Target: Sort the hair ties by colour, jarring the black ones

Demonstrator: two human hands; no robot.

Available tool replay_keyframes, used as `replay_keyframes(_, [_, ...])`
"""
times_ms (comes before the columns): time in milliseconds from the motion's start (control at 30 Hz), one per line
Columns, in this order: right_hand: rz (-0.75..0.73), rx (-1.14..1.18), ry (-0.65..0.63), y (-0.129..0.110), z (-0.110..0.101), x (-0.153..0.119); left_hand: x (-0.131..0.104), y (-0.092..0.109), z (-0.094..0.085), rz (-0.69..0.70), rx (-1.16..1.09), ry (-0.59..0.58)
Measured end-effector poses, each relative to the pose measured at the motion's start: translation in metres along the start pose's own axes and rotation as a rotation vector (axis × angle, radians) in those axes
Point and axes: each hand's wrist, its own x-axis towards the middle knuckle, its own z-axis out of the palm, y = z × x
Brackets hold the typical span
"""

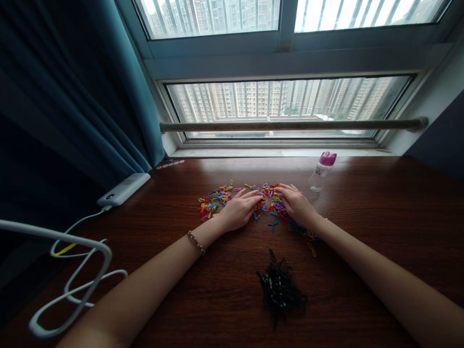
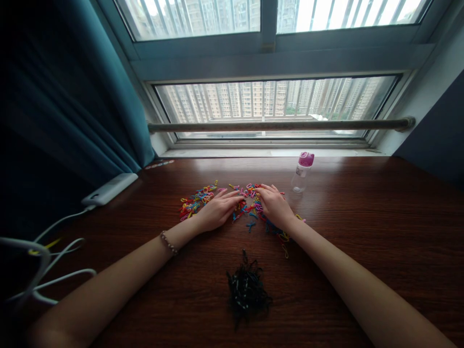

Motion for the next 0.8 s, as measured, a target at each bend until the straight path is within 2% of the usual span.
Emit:
replay_keyframes(333, [-0.031, -0.072, -0.046, -0.001, 0.003, -0.004, 0.001, -0.012, 0.01, -0.157, -0.171, 0.101])
replay_keyframes(533, [-0.167, -0.047, -0.138, -0.009, 0.002, -0.003, 0.001, -0.015, 0.01, -0.141, -0.229, 0.144])
replay_keyframes(667, [-0.217, -0.088, -0.237, -0.016, 0.003, -0.004, 0.0, -0.014, 0.008, -0.079, -0.209, 0.089])
replay_keyframes(800, [-0.209, -0.108, -0.265, -0.016, 0.005, -0.005, -0.001, -0.014, 0.008, -0.053, -0.199, 0.057])
